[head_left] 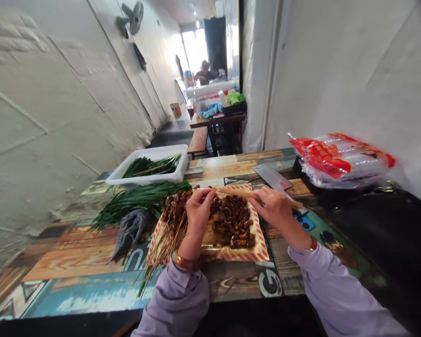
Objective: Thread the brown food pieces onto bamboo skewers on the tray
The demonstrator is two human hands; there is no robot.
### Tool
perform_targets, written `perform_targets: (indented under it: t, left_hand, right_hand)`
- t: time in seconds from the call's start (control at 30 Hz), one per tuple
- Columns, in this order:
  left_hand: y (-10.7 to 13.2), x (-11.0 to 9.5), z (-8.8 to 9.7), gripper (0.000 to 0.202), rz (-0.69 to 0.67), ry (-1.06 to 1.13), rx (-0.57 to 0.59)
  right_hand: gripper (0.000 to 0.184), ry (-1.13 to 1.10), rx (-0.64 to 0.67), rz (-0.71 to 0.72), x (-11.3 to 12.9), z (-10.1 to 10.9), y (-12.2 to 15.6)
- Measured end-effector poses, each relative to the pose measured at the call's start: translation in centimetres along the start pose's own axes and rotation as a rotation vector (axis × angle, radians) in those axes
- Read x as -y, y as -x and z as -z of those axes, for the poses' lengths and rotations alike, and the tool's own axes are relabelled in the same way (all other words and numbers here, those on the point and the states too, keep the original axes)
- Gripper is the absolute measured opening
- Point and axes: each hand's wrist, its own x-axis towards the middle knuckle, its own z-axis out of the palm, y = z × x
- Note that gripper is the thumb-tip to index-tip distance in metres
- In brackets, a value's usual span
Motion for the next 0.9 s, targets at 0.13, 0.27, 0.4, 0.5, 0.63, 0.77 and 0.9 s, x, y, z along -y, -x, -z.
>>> perform_targets:
  t: [0.13, 0.27, 0.4, 0.5, 0.63, 0.77, 0.9]
  left_hand:
    - [0.8, 0.2, 0.2, 0.018, 0.012, 0.015, 0.052]
    - [0.9, 0.0, 0.1, 0.015, -0.003, -0.008, 0.073]
    - [0.9, -0.1, 0.1, 0.009, -0.092, -0.054, 0.071]
    - [0.9, -0.3, 0.0, 0.008, -0.183, -0.120, 0.061]
    - [0.9, -0.6, 0.0, 0.009, -0.301, -0.235, 0.044]
    - [0.8, -0.7, 0.3, 0.010, -0.394, -0.313, 0.032]
    - [0.6, -0.7, 1.1, 0.011, -0.414, -0.333, 0.001]
  right_hand:
    - [0.033, 0.018, 0.042, -0.007, -0.1, 0.1, 0.4]
    - [0.035, 0.019, 0.080, -0.027, -0.5, -0.2, 0.5]
    - [0.036, 0.020, 0.096, -0.027, -0.8, -0.3, 0.6]
    - [0.037, 0.014, 0.087, -0.023, -0.8, -0.2, 0.6]
    - [0.038, 0.007, 0.085, -0.010, -0.9, -0.1, 0.6]
    - [0.038, -0.002, 0.100, -0.017, -1.0, 0.0, 0.5]
    - [0.037, 0.003, 0.098, -0.016, -1.5, 0.3, 0.4]
